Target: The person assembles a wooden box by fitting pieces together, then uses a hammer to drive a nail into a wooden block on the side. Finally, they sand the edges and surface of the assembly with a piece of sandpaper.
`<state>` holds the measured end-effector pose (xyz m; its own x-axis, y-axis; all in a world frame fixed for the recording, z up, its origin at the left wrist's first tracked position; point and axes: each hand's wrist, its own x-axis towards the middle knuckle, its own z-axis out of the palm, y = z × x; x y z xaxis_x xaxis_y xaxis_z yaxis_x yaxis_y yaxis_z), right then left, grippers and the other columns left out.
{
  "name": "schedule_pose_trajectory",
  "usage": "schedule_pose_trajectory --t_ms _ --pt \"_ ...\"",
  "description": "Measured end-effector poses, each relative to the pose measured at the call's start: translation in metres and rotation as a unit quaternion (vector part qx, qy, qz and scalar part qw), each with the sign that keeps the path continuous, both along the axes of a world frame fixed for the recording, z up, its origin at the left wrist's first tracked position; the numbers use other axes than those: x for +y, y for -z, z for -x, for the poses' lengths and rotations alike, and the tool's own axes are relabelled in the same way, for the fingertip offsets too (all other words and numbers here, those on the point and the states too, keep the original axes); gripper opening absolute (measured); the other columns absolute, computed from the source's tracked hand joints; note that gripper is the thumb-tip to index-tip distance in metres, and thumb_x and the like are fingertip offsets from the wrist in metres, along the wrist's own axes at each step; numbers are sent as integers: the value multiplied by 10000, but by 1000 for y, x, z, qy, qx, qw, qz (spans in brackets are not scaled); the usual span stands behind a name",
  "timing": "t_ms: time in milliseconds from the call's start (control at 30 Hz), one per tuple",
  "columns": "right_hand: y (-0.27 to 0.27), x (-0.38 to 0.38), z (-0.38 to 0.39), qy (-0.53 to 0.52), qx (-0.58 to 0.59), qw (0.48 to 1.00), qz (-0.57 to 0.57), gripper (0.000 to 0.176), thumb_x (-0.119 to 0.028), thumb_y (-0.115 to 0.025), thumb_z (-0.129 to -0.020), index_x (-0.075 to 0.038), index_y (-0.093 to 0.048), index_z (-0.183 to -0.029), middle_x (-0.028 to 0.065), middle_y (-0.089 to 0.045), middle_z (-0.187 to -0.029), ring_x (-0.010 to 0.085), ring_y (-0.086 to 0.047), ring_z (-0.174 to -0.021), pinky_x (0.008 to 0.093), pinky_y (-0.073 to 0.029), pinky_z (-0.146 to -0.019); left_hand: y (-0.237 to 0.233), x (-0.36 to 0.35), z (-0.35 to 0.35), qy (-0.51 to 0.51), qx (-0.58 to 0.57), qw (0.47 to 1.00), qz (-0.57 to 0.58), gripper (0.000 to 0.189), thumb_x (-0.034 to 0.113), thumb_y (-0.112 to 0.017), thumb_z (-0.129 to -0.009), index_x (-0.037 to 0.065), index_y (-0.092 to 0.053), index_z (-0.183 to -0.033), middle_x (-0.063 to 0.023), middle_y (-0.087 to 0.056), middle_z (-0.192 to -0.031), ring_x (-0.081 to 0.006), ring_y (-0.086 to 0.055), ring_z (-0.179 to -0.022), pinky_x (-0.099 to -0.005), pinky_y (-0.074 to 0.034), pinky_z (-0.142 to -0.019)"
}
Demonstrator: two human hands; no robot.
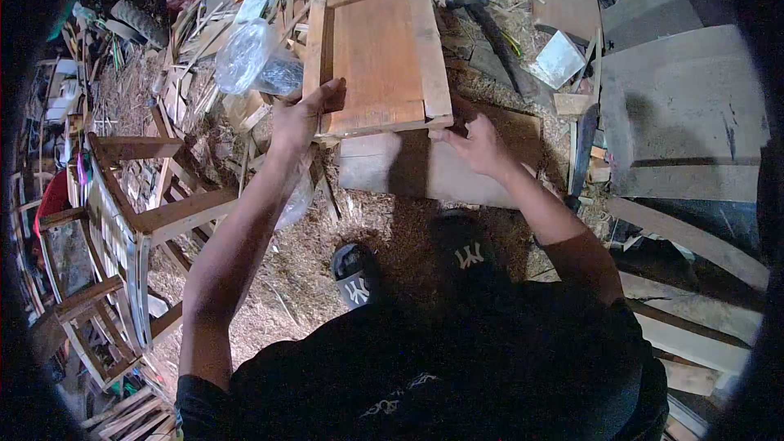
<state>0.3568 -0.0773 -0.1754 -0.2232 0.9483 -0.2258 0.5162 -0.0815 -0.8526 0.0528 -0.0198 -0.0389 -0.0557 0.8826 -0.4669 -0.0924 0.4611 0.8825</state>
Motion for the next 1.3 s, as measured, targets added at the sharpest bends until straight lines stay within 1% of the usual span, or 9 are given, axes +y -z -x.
schedule_pose_trajectory --t_ms 167,400,600,667,700,767,867,1200,1300 --pt "-57 -5 11 0 3 998 -59 628 -275 -757 -882 -38 -492 -1400 169 -617 -1307 279 -592 -1197 394 -443 -1031 -1 7 4 22 35 999 19 319 186 -647 -951 -32 -675 -1183 -117 -711 -1132 -186 -700 -973 -318 -568 -835" --pt "-62 -6 9 -5 15 996 -92 656 -388 -729 -893 -42 -494 -1397 193 -606 -1311 327 -568 -1236 407 -430 -1047 7 -1 9 23 24 998 46 373 215 -680 -926 -47 -661 -1192 -120 -706 -1134 -197 -704 -941 -316 -580 -798" --pt "-72 -6 12 -3 -54 998 -26 680 -483 -766 -834 0 -579 -1275 209 -654 -1050 328 -625 -926 436 -500 -795 3 -4 7 -16 -13 998 63 372 186 -701 -906 -59 -662 -1184 -117 -709 -1137 -191 -706 -948 -321 -579 -802" --pt "-54 -7 13 24 57 992 -109 695 -525 -777 -806 15 -608 -1209 206 -629 -924 316 -580 -783 454 -467 -677 2 -3 7 -27 -5 997 67 369 163 -718 -891 -69 -664 -1173 -122 -713 -1129 -190 -712 -933 -323 -580 -799" --pt "-64 -7 13 25 57 992 -109 695 -525 -777 -806 15 -608 -1209 206 -629 -924 316 -580 -783 454 -467 -677 -1 -4 4 -29 -14 998 60 356 157 -711 -897 -71 -667 -1167 -122 -717 -1118 -189 -710 -942 -321 -578 -803" --pt "-95 -6 15 -7 -48 999 -8 585 -431 -745 -870 -41 -590 -1277 192 -682 -1139 342 -641 -1047 438 -485 -936 -2 -5 2 -30 -23 998 53 343 150 -704 -903 -72 -669 -1161 -122 -720 -1106 -188 -708 -952 -319 -575 -807" --pt "-36 -4 12 15 94 993 -74 591 -409 -744 -877 -41 -571 -1306 182 -682 -1163 339 -637 -1081 447 -472 -978 -2 -4 1 -19 -20 999 42 322 135 -698 -907 -68 -674 -1156 -120 -726 -1083 -187 -708 -951 -312 -571 -814" --pt "-59 -5 14 4 130 988 -88 531 -312 -765 -866 -39 -584 -1284 150 -666 -1221 307 -615 -1143 426 -454 -1015 -2 -12 -2 -30 -31 998 51 310 138 -715 -894 -35 -686 -1149 -108 -729 -1059 -171 -706 -908 -302 -571 -775" --pt "-74 -5 15 5 82 991 -106 500 -325 -757 -873 -35 -605 -1251 146 -692 -1158 296 -647 -1058 420 -483 -963 -3 -12 0 -38 -8 997 66 313 144 -720 -891 -35 -686 -1146 -108 -728 -1067 -172 -706 -909 -296 -570 -783"
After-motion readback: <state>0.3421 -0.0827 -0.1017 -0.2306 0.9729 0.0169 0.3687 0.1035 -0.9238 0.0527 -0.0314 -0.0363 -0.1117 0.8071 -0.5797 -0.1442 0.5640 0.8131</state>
